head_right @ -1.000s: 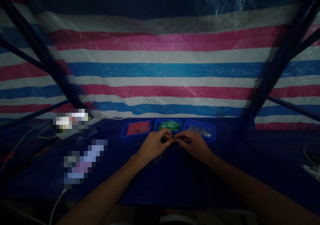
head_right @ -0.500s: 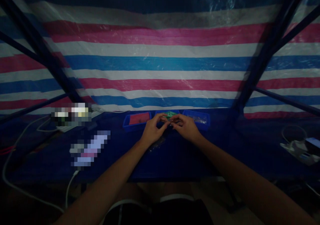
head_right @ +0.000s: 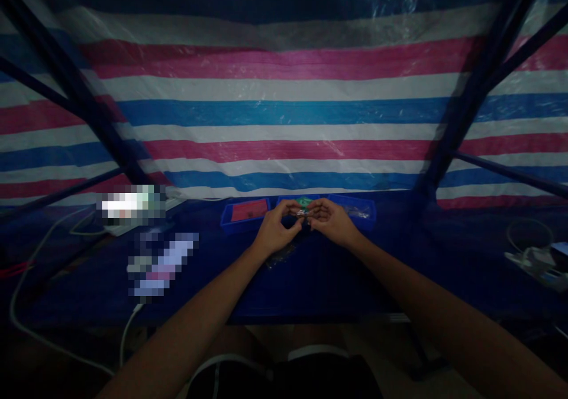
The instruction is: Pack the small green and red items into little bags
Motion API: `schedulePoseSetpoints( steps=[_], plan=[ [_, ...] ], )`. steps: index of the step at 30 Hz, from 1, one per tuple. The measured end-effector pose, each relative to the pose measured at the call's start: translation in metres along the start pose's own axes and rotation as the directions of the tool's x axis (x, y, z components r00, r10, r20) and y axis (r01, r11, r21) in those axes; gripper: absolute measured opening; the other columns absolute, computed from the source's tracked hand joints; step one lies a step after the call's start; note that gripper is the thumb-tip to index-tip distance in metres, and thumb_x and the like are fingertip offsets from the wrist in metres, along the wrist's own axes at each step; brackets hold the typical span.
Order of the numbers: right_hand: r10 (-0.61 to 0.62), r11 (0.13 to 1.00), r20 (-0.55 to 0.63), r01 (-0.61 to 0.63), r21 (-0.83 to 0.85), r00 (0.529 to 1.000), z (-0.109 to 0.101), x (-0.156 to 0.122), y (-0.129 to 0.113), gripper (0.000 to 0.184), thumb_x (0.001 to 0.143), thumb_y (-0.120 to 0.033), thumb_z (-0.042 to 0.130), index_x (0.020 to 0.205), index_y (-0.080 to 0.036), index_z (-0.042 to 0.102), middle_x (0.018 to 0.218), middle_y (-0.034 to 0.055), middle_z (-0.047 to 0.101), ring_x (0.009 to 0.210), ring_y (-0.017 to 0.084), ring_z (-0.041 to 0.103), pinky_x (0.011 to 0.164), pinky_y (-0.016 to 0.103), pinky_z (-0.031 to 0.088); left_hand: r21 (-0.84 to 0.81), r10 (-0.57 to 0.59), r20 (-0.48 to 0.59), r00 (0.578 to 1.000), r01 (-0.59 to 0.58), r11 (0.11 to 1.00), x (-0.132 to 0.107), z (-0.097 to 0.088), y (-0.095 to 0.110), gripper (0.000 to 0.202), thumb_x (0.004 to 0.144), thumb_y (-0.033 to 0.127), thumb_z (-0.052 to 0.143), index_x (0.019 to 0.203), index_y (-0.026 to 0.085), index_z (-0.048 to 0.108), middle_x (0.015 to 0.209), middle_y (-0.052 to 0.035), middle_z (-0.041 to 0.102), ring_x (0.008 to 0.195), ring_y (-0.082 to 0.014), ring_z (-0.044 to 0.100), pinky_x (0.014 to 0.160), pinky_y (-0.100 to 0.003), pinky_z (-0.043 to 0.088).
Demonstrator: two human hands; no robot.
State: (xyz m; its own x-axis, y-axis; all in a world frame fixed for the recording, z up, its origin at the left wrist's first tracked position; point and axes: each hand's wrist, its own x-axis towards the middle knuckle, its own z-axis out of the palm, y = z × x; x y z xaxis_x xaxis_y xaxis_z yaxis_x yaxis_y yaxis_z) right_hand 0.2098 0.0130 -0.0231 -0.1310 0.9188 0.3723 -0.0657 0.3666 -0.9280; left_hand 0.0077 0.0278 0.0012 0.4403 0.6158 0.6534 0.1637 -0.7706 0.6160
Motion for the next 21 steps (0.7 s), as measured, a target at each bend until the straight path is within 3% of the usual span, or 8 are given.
schedulePoseSetpoints(
  steps=[6, 14, 21],
  plan=[
    [0.007, 0.999, 0.028, -0.006, -0.033, 1.000, 0.0009, -0.0041, -0.0071, 0.035, 0.078, -0.028, 0.081, 0.107, -0.022, 0.063, 0.095, 0.0031, 0.071, 0.076, 0.015, 0.068, 0.072, 0.030, 0.057, -0.150, -0.054, -0.011, 0.998, 0.052, 0.987, 0.0003, 0.0021, 0.0013, 0.026, 0.089, 0.016, 0.067, 0.112, 0.019, 0.056, 0.100, -0.0062, 0.072, 0.095, -0.0172, 0.072, 0.091, -0.033, 0.056],
    [0.024, 0.999, 0.029, -0.023, -0.025, 0.999, 0.0015, -0.0081, -0.0078, 0.036, 0.072, -0.016, 0.077, 0.105, -0.022, 0.065, 0.094, 0.0007, 0.067, 0.085, 0.014, 0.066, 0.071, 0.025, 0.050, -0.233, -0.091, 0.058, 0.994, 0.102, 0.967, -0.0021, 0.0050, -0.0048, 0.036, 0.083, 0.008, 0.070, 0.114, 0.018, 0.055, 0.100, -0.0063, 0.073, 0.094, -0.0163, 0.072, 0.089, -0.032, 0.055],
    [0.062, 0.997, 0.001, -0.061, -0.038, 0.998, 0.0010, -0.0087, -0.0111, 0.031, 0.082, -0.035, 0.080, 0.106, -0.023, 0.066, 0.079, -0.0019, 0.064, 0.063, 0.012, 0.058, 0.056, 0.026, 0.046, -0.212, -0.104, 0.074, 0.992, 0.118, 0.970, -0.0034, 0.0012, -0.0021, 0.035, 0.091, 0.021, 0.068, 0.124, 0.019, 0.057, 0.099, -0.0060, 0.075, 0.091, -0.0177, 0.072, 0.088, -0.033, 0.056]
  ],
)
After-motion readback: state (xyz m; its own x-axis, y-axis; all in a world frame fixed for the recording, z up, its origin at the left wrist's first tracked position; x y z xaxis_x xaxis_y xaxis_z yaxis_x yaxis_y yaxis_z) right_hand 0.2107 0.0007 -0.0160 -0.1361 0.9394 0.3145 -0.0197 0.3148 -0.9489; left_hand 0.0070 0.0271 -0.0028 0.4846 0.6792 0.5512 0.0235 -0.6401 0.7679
